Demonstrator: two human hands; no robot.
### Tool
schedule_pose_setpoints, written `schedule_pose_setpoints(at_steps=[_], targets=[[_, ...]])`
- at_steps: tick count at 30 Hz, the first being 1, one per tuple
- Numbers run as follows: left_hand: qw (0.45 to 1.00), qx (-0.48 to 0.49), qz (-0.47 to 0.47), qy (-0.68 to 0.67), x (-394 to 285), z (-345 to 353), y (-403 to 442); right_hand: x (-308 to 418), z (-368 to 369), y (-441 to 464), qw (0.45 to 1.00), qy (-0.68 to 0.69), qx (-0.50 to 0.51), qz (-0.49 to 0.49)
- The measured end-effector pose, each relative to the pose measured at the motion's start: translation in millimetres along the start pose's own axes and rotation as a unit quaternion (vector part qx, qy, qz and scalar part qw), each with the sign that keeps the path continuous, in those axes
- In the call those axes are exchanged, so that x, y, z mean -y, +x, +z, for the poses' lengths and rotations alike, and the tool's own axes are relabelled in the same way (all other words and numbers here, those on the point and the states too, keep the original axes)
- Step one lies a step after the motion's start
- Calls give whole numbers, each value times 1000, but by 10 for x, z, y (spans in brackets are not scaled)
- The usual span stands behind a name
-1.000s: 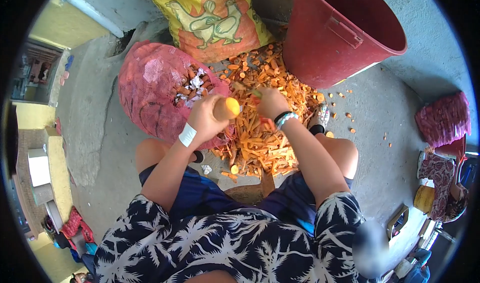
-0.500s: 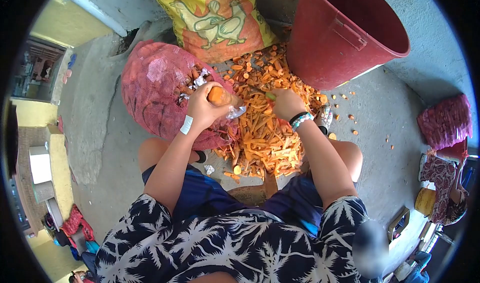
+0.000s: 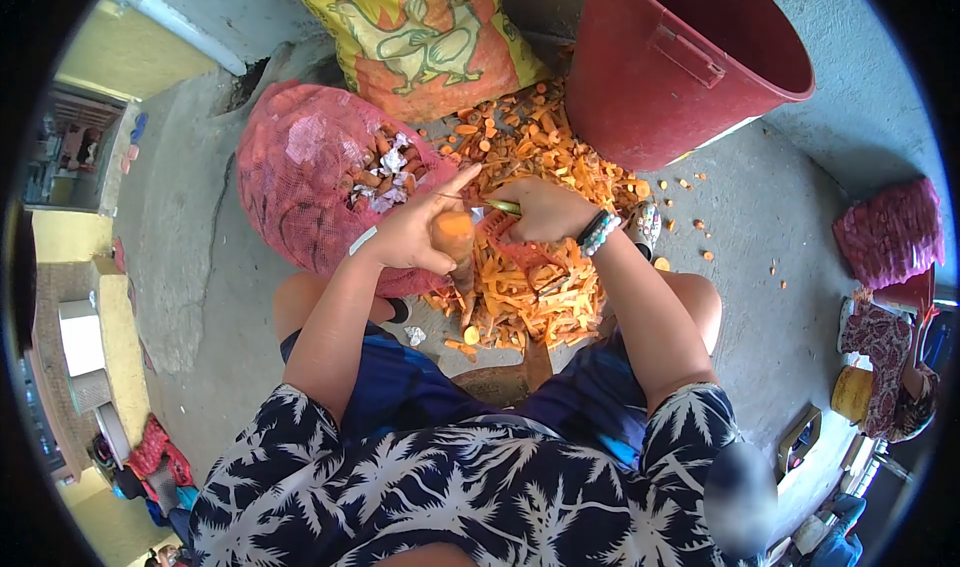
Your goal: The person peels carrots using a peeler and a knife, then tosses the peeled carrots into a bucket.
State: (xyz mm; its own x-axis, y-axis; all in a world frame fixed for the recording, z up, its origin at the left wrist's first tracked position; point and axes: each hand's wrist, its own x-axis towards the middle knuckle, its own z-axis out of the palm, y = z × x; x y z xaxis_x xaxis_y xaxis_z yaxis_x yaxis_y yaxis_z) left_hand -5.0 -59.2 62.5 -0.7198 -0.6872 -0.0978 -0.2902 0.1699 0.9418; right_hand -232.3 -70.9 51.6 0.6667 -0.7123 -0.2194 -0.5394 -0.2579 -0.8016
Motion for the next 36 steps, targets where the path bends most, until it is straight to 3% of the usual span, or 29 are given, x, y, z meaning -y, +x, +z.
schedule_pose_setpoints(at_steps=[2,11,16,18,20,21,22,24,26,27,28,30,33,36], targets=[[998,34,-47,-2,-122,-17,1,-30,-12,31,1000,15,20,4],[994,72,-80,-15,-161,-27,-3,8,-15,101,992,-8,123,27],[996,36,-76,-3,-45,-36,-43,-65,-84,76,988,60,143,-2],[997,15,-81,2,-4,-82,-57,-66,-152,28,997,17,54,-48],[990,-103,-91,-28,28,-142,-66,-54,-218,-14,998,7,55,4],[984,-171,-34,-25,188,-161,-41,-163,-205,-14,996,78,13,32],[974,-192,-80,-95,209,-211,-29,-273,-201,-16,987,148,-30,59],[929,-289,-104,-205,244,-271,-30,-432,-228,-34,987,102,-83,89],[920,-300,-93,-232,278,-314,-24,-528,-237,-53,972,113,-165,125],[889,-326,-109,-303,277,-317,-25,-478,-235,-55,965,47,-209,151],[851,-349,-124,-371,277,-317,-25,-428,-243,-70,965,46,-210,150],[842,-340,-125,-400,239,-297,-21,-282,-242,-113,957,-77,-223,171],[818,-291,-113,-484,139,-229,-9,-297,-161,-87,954,-118,-235,146],[796,-283,-127,-519,179,-185,-8,-320,-107,-85,950,-60,-267,149]])
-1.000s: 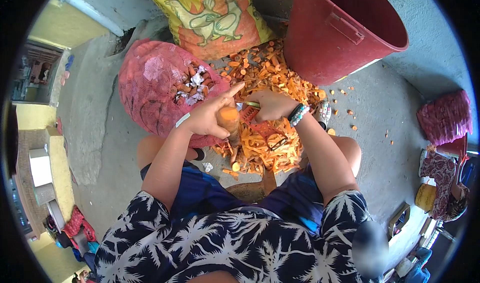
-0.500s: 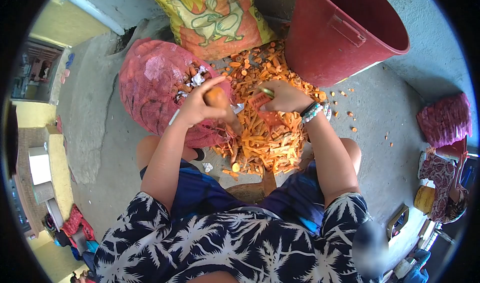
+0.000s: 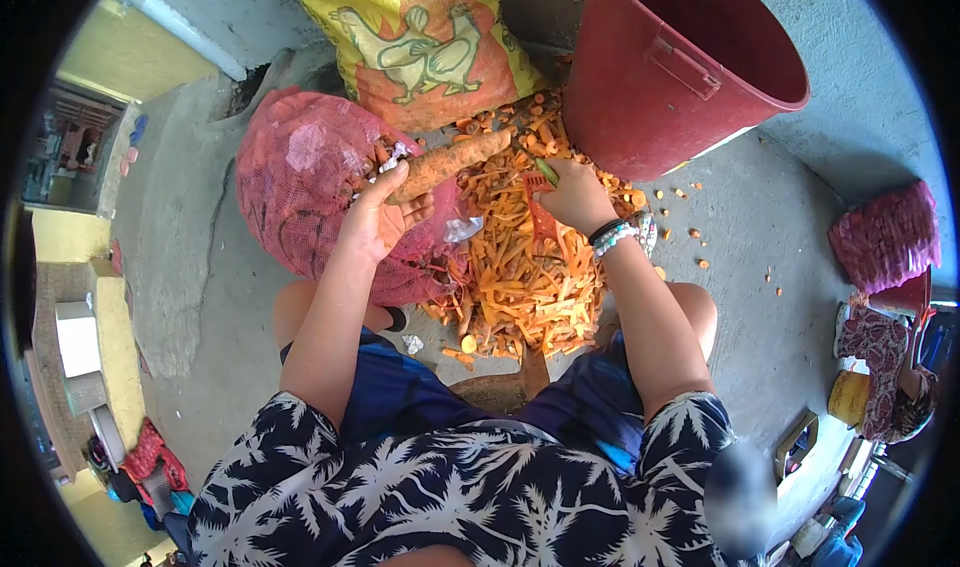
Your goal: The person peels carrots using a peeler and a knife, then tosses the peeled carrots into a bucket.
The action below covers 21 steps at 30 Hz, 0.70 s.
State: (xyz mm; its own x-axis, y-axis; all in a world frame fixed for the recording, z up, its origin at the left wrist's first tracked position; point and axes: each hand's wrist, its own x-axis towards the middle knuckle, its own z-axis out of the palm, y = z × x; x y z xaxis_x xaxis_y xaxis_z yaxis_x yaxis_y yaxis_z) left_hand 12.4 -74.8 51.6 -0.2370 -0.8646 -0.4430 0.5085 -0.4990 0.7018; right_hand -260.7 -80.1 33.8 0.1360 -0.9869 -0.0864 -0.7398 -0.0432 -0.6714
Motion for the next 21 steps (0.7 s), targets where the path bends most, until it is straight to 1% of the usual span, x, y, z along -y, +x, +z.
schedule_pose_setpoints(at_steps=[1,3,4,5,6,7,8,9,10,11,14,16,18,19,21], targets=[[1000,7,-10,-10,18,-11,3,-3,10,13,1000,0,-1,0],[1000,15,-18,-21,42,-4,-6,9,10,50,996,86,-12,35],[998,31,-37,-29,59,13,-14,32,23,38,996,86,-13,33],[997,48,-55,-36,72,26,-17,65,51,1,982,186,14,36],[997,48,-55,-36,82,30,-12,84,66,-17,957,284,41,38],[995,73,-61,-26,94,28,-4,-9,142,23,973,220,64,28],[993,99,-69,-16,111,30,-2,-52,162,37,973,220,65,29],[994,79,-71,-15,107,70,-27,10,144,31,965,243,96,30],[994,78,-72,-16,117,54,-24,76,126,22,955,266,127,31],[994,83,-67,5,125,29,-16,139,65,12,956,251,145,47],[995,81,-49,44,100,70,-57,120,82,47,949,281,136,33],[995,75,-38,61,100,71,-67,136,55,60,954,265,135,42],[985,120,-38,115,94,24,-53,152,59,67,958,250,135,49],[985,120,-38,115,104,33,-57,157,69,69,955,254,141,53],[964,99,85,232,136,75,-77,133,105,101,953,257,146,58]])
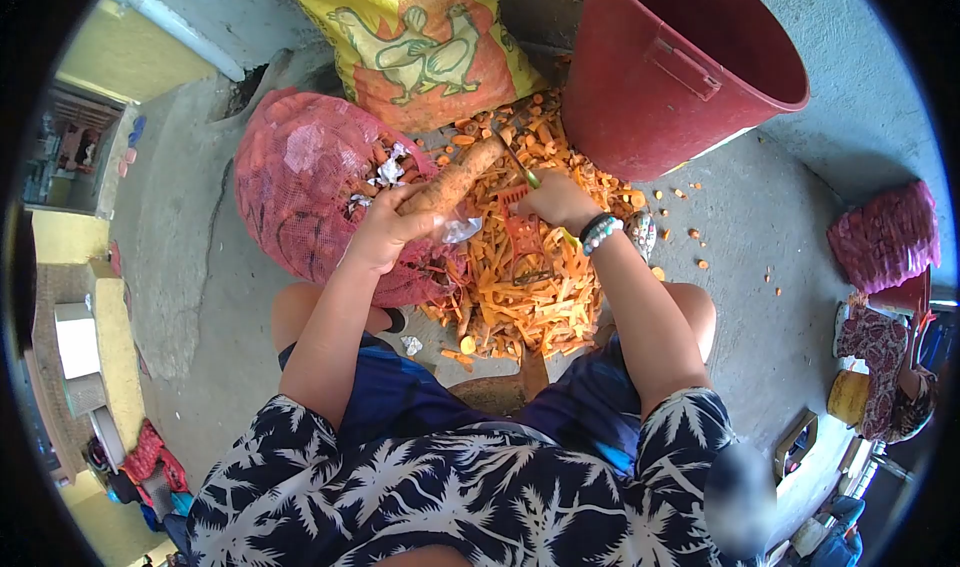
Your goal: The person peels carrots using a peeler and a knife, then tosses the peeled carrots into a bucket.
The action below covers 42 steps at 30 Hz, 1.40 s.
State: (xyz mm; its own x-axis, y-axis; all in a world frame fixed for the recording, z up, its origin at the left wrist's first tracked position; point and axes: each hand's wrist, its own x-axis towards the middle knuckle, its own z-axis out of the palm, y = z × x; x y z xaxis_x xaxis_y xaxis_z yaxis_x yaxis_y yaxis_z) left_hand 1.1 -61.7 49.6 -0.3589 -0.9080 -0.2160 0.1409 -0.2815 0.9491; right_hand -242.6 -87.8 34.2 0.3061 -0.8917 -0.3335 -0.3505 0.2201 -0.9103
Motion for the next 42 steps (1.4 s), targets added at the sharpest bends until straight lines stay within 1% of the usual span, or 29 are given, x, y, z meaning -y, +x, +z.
schedule_pose_setpoints(at_steps=[2,4,7,9,11,12,13,15,16,17,18,19,20,21,22,24,25,26,27,28,29,30,31,33,35,38,40,41,42], targets=[[999,-17,1,42,137,-18,-4,-156,21,137,980,-54,51,186],[990,-51,16,130,285,-42,11,-400,106,285,973,-87,69,202],[978,-42,51,196,292,-13,-43,-504,136,344,958,-139,110,226],[977,-31,39,208,341,4,-75,-518,134,307,949,-163,128,236],[914,-96,136,370,520,-53,-95,-557,158,295,945,-61,176,269],[888,-96,183,411,492,-27,-124,-646,169,325,938,-16,208,276],[887,-95,184,412,439,10,-152,-705,218,335,939,-14,207,276],[897,-51,203,391,329,102,-188,-888,385,311,930,-108,214,280],[873,-26,301,384,260,222,-145,-990,487,252,891,-299,341,20],[887,-15,263,378,165,307,-150,-1067,622,242,894,-232,261,281],[957,-22,151,248,289,269,-119,-1067,745,215,896,-247,252,269],[993,-32,40,103,362,252,-60,-1042,764,217,896,-271,239,256],[994,-38,45,97,413,196,-38,-1017,731,209,894,-280,241,255],[995,-27,10,-93,410,151,-44,-977,680,171,917,-333,157,152],[960,-12,-24,-278,376,119,-57,-890,626,119,923,-375,70,45],[955,6,-33,-294,231,98,-81,-684,346,132,959,-268,-35,89],[949,25,-43,-312,145,121,-74,-745,210,175,962,-231,-135,44],[958,46,-15,-282,99,144,-52,-275,104,-23,963,-163,-217,3],[957,45,-12,-287,76,147,-25,-249,19,2,961,-25,-273,-12],[951,44,-27,-303,64,142,-3,109,-48,-165,960,118,-254,8],[946,43,-44,-319,67,134,23,243,-36,-248,944,194,-261,-58],[939,-1,-78,-335,140,117,95,334,12,-301,928,252,-262,-83],[938,-4,-78,-337,148,141,143,390,75,-325,907,310,-261,-110],[929,-74,-109,-345,131,192,232,384,230,-346,915,273,-260,-141],[929,-73,-115,-343,95,209,282,393,378,-351,924,265,-249,-117],[918,-123,-95,-365,13,318,288,420,481,-308,921,266,-248,-138],[921,-140,-111,-347,111,304,306,444,446,-264,943,172,-252,-132],[923,-159,-124,-328,156,291,311,433,414,-223,943,172,-252,-132],[923,-160,-125,-327,154,309,287,404,382,-170,952,101,-251,-141]])
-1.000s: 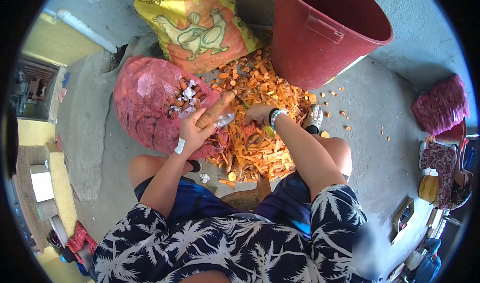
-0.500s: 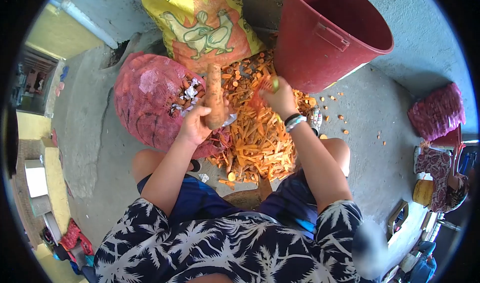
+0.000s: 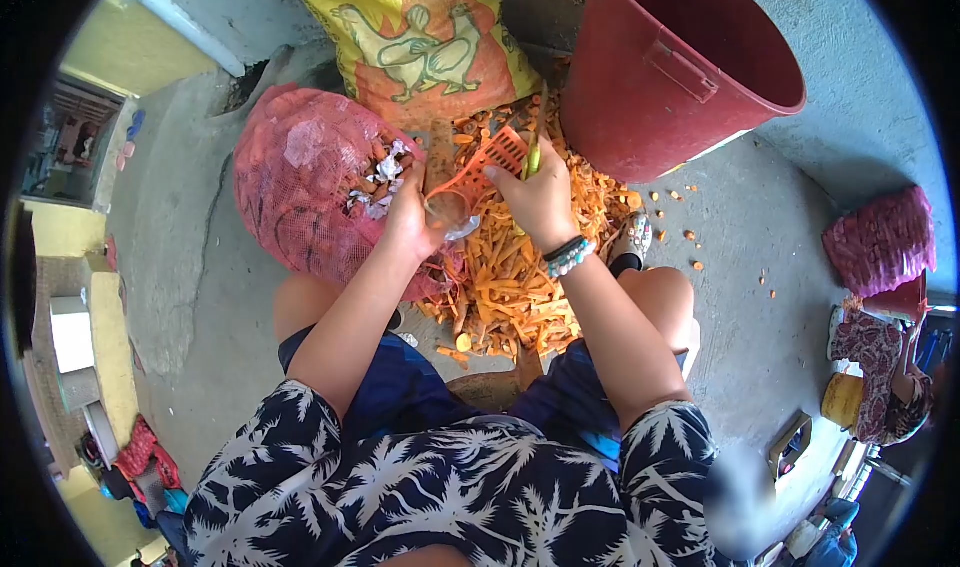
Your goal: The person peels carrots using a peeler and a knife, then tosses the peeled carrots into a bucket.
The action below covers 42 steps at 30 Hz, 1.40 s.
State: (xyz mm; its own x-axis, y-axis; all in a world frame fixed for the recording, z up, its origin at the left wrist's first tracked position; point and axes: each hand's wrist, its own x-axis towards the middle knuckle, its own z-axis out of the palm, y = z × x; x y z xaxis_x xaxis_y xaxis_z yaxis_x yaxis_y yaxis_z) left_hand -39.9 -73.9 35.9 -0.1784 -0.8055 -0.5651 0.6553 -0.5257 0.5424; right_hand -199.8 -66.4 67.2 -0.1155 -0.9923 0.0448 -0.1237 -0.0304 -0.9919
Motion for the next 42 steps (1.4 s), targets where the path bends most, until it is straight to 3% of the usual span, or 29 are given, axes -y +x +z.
schedule_pose_setpoints(at_steps=[2,4,5,6,7,9,12,13,15,20,23,25,27,29,31,35,37,42], targets=[[998,13,-29,48,46,-4,-73,-50,-49,156,998,-57,37,-11],[996,31,-55,61,34,-41,-126,-181,-148,448,996,-53,-31,-62],[993,50,-79,70,14,-73,-142,-169,-290,611,998,5,-60,-6],[986,97,-100,95,32,-240,-81,-212,-391,754,984,-74,-165,13],[986,95,-100,98,25,-244,-89,-469,-516,919,961,-129,-237,-60],[983,145,-106,31,-33,-234,-102,-536,-555,927,978,89,-191,-7],[994,96,-36,48,-159,-170,9,-55,-187,448,997,44,-53,46],[994,96,-28,36,-182,-193,81,13,-64,291,994,110,-22,12],[998,59,-13,27,-184,-85,112,45,21,118,996,83,19,1],[1000,9,-3,16,-117,36,80,0,3,124,999,16,22,-35],[996,26,24,81,-50,12,86,-133,-36,254,999,-8,37,-34],[977,54,-16,207,-54,14,-14,-184,-141,425,998,-25,49,-39],[979,71,-47,187,-63,-37,-94,-172,-364,642,994,-2,-92,-62],[965,144,-128,176,-91,-178,-93,-369,-575,862,961,-61,-250,-103],[974,153,-76,150,-134,-25,-175,-333,-557,760,967,9,-241,-76],[996,59,-30,61,-159,-78,27,-20,-156,200,995,96,-31,11],[999,42,-7,19,-121,-52,81,51,-37,19,995,103,18,12],[1000,18,-8,5,-46,44,21,41,-30,47,998,45,31,-28]])
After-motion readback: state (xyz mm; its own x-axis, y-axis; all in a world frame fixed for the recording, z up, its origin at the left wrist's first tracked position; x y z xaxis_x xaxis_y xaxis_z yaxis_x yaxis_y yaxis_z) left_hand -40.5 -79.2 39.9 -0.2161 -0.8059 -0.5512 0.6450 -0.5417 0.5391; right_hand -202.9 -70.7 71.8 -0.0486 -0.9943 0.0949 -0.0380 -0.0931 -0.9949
